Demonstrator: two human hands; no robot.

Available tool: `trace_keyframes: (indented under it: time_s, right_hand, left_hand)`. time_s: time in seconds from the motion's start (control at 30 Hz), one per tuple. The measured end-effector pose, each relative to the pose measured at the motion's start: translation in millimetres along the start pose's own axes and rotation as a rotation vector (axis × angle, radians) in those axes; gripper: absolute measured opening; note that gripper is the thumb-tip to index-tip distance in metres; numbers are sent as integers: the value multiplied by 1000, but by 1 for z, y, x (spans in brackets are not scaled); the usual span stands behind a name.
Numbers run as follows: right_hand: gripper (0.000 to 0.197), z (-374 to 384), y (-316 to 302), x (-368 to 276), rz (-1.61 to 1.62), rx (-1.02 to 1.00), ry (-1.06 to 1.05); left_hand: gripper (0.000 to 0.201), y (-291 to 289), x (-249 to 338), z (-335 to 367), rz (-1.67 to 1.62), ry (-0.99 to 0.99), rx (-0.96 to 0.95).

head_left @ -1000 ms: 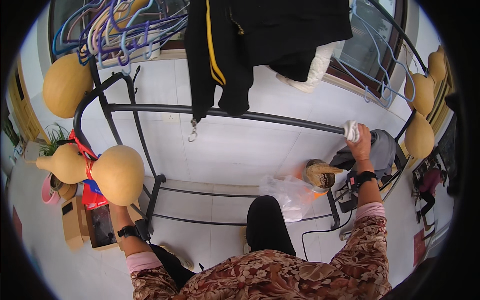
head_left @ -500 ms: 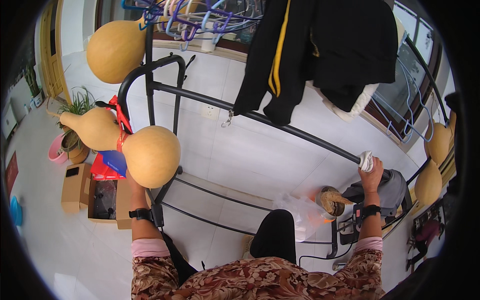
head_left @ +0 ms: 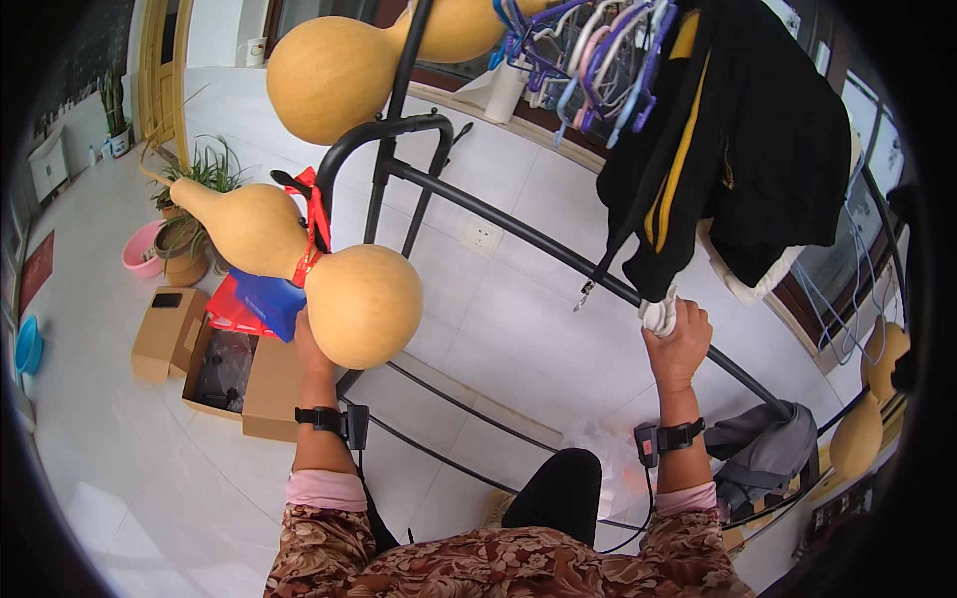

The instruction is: The person kneels on the floor and wipes the metal bars of a clothes rack with a white cloth. They clean the horizontal bars, vertical supports, and the area around hanging gourds and clothes.

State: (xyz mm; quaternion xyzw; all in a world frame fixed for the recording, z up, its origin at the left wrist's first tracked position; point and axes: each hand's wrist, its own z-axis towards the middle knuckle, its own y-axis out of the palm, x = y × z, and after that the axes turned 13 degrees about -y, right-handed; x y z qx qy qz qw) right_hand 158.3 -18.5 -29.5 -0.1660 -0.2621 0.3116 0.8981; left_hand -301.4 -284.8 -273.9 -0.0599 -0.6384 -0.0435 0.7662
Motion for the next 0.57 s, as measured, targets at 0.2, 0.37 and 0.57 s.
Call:
trace_keyframes:
  time_s: [0.2,0.37,0.57]
  right_hand:
    - [55,40,21,-67,177,211,-80]
    - [40,38,29,-126,903,324,-134]
    - [47,9,126,-199,1404,-359,166]
  left_hand:
    - [33,-8,39,-23,164,-54,55]
    - [34,-9,31,-15,263,-90,59]
    - [38,-8,4,4,454,-85,61]
